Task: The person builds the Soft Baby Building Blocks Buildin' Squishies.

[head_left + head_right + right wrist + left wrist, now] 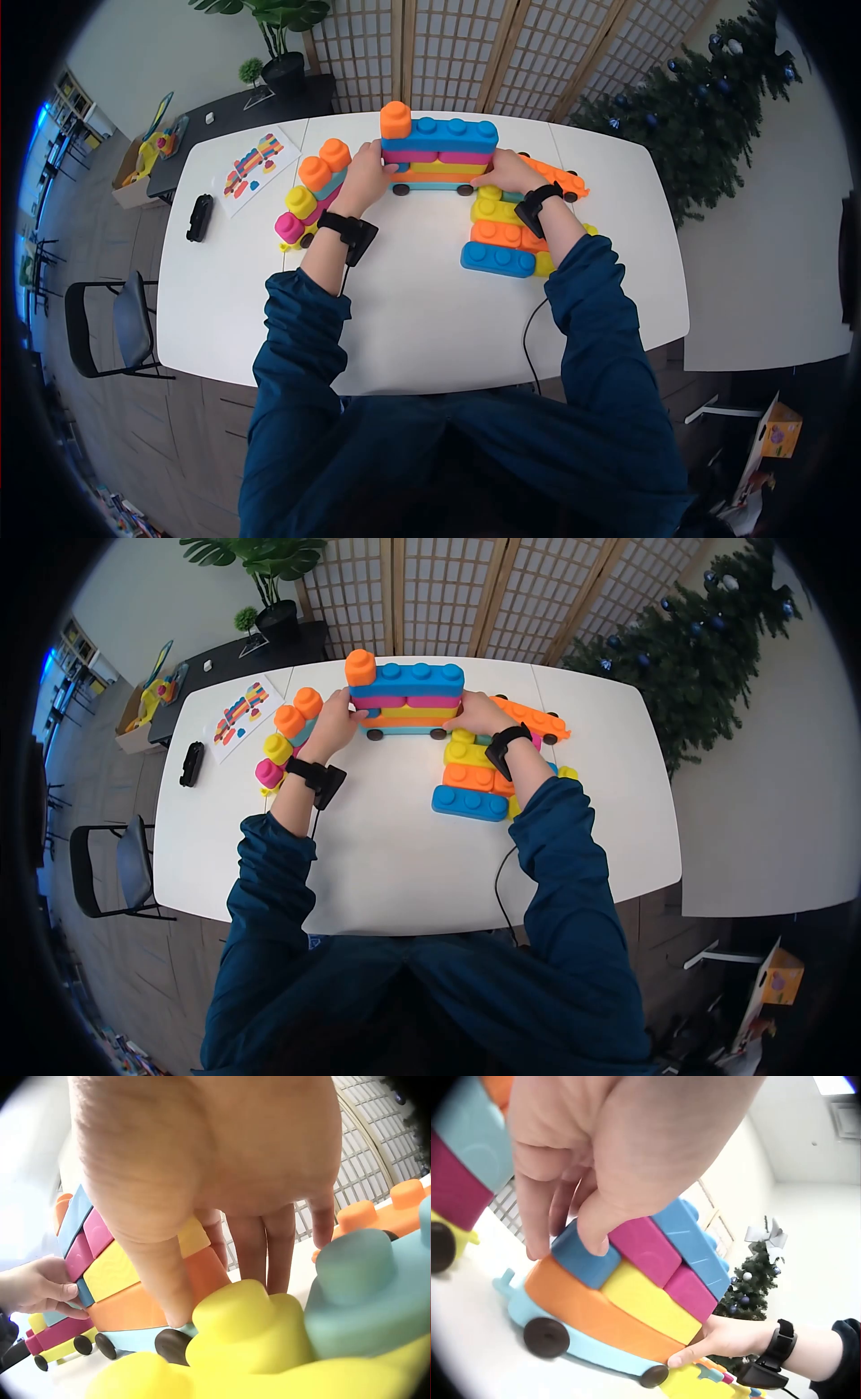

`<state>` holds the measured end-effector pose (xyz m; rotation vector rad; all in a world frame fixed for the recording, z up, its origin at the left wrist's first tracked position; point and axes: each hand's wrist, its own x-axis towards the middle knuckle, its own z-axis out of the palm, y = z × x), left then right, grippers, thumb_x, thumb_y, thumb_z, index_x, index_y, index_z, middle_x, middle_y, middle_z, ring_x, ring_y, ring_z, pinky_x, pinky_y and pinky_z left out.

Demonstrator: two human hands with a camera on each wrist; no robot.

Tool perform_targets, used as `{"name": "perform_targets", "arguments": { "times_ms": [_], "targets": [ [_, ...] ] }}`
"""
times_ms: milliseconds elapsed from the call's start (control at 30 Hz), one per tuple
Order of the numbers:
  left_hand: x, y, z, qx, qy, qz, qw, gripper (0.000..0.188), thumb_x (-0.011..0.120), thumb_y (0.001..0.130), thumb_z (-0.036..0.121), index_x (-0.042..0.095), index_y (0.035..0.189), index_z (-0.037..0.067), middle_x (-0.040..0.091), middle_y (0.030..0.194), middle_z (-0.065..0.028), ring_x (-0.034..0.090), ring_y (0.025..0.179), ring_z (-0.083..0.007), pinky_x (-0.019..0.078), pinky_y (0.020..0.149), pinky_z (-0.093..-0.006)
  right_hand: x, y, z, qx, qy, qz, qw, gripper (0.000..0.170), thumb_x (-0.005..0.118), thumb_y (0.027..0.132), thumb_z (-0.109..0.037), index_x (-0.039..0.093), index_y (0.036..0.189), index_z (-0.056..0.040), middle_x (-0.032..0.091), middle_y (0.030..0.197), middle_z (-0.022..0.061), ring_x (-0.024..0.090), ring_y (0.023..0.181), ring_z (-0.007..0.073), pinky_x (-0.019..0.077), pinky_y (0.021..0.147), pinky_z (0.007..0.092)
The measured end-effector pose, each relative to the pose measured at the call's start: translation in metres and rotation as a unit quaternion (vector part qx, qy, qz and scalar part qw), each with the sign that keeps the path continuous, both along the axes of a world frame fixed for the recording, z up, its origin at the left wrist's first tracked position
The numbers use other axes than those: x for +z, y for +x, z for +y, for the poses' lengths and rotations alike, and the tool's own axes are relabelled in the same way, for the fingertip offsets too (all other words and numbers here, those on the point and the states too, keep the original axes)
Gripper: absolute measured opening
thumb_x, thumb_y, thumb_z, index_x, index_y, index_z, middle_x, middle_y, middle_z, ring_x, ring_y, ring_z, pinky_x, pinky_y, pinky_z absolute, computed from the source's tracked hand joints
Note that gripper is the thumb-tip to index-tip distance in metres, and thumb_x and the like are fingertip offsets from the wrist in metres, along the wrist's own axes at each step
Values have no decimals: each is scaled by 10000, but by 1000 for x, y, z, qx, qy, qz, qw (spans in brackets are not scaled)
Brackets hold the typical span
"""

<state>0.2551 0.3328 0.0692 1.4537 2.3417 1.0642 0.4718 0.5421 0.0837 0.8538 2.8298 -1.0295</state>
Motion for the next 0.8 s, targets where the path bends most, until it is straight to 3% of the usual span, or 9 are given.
{"name": "perform_targets", "arguments": {
  "times_ms": [200,267,367,400,467,800],
  "targets": [
    [53,10,-60,112,161,2,981,402,727,888,118,621,1269,42,646,1164,-158,647,991,-342,531,854,-425,-6,4,-2,-11,0,14,1000,613,823,798,-273,597,1312,-25,720,1175,189,689,1087,330,541,952,394],
    [62,7,-81,199,194,279,919,432,745,887,156,616,1290,72,644,1173,-146,653,999,-310,540,854,-417,-6,3,-1,-9,7,-1,1000,599,817,805,-275,598,1305,-28,718,1180,186,687,1094,326,540,953,395],
    [40,-9,-95,223,105,309,919,460,761,877,185,609,1304,106,643,1186,-126,658,1032,-302,545,863,-422,-6,2,-3,-9,29,-4,1000,587,813,811,-285,602,1297,-31,720,1174,179,688,1085,320,541,945,395],
    [37,-11,-97,224,106,310,918,460,761,877,185,609,1304,106,643,1186,-126,658,1032,-302,545,863,-422,-6,1,-3,-8,29,-3,1000,587,813,811,-285,602,1297,-31,720,1174,179,688,1085,320,541,945,395],
    [36,-11,-101,183,37,129,974,467,756,875,164,602,1315,134,645,1194,-111,655,1059,-316,546,880,-422,-5,2,-4,-16,20,-14,1000,577,809,818,-292,606,1293,-35,723,1163,175,690,1072,315,543,937,397],
    [41,1,-107,143,30,114,983,448,729,865,61,628,1292,152,665,1206,-84,673,1051,-327,559,866,-409,-12,1,-2,-6,17,0,1000,614,817,820,-301,585,1331,-50,723,1158,169,688,1079,311,540,940,395]
  ]
}}
